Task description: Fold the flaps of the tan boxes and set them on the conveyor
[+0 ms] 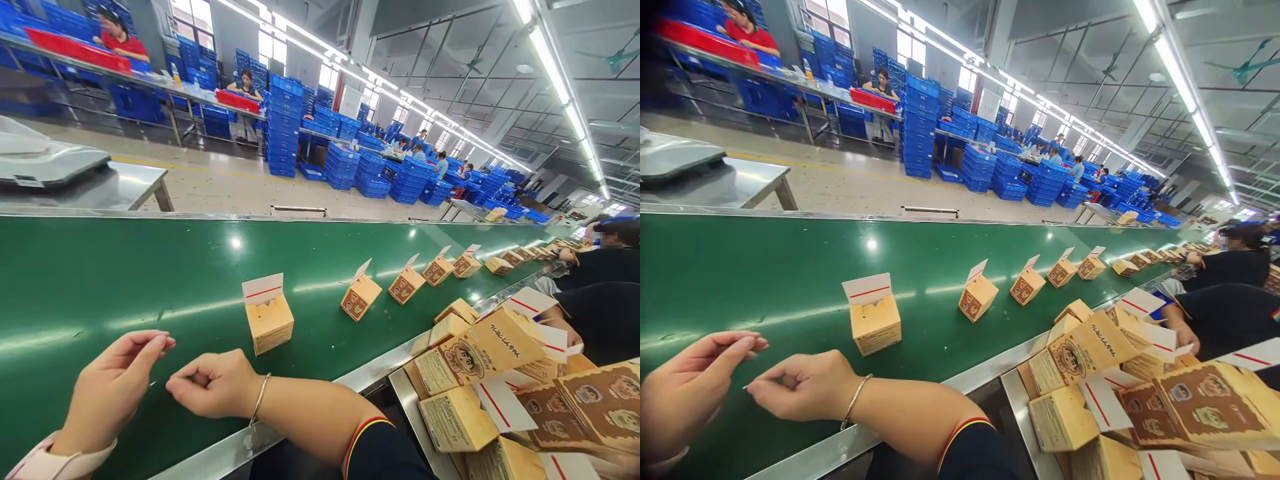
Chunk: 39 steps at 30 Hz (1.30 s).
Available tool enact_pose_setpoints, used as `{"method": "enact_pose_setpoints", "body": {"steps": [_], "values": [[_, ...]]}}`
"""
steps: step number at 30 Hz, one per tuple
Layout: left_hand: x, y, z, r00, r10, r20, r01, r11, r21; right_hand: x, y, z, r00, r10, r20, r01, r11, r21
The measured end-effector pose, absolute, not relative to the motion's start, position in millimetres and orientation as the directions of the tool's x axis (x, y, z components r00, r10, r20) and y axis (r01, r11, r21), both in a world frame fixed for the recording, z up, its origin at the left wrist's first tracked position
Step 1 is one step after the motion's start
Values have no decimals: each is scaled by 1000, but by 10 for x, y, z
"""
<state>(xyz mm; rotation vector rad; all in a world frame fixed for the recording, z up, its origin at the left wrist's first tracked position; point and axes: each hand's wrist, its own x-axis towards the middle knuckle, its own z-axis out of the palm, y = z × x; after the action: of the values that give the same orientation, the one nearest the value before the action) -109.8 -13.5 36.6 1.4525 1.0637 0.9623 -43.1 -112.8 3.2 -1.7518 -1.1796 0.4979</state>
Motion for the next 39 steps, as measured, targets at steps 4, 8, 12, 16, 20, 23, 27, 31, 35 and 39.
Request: {"method": "enact_pose_setpoints", "body": {"steps": [4,8,12,16,20,23,27,31,35,39], "values": [[-1123,-74,311,381,924,-20,124,-29,992,-404,-1118,76,500,855,138,328,-39,-944],[-1107,-58,276,372,927,-42,127,-6,992,-448,-1096,26,431,883,184,315,44,-948],[-1111,-79,290,364,930,-40,132,-9,991,-453,-1095,0,382,894,234,414,61,-908],[-1109,-57,322,347,936,-68,172,7,985,-412,-1079,12,356,887,295,522,73,-850],[-1058,17,346,258,950,-175,237,113,965,-390,-1059,4,340,883,324,596,64,-800],[-1032,46,349,236,952,-194,242,135,961,-388,-1054,-17,362,856,369,587,98,-804],[-1050,37,319,243,956,-162,227,107,968,-379,-1056,-45,406,817,410,521,161,-838],[-1078,10,268,274,956,-106,165,62,984,-372,-1056,-67,450,792,413,462,189,-867],[-1087,-27,282,302,950,-78,157,31,987,-375,-1060,-76,441,798,411,437,210,-875],[-1074,-62,373,288,951,-111,167,64,984,-377,-1066,-69,426,804,415,426,227,-876]]}}
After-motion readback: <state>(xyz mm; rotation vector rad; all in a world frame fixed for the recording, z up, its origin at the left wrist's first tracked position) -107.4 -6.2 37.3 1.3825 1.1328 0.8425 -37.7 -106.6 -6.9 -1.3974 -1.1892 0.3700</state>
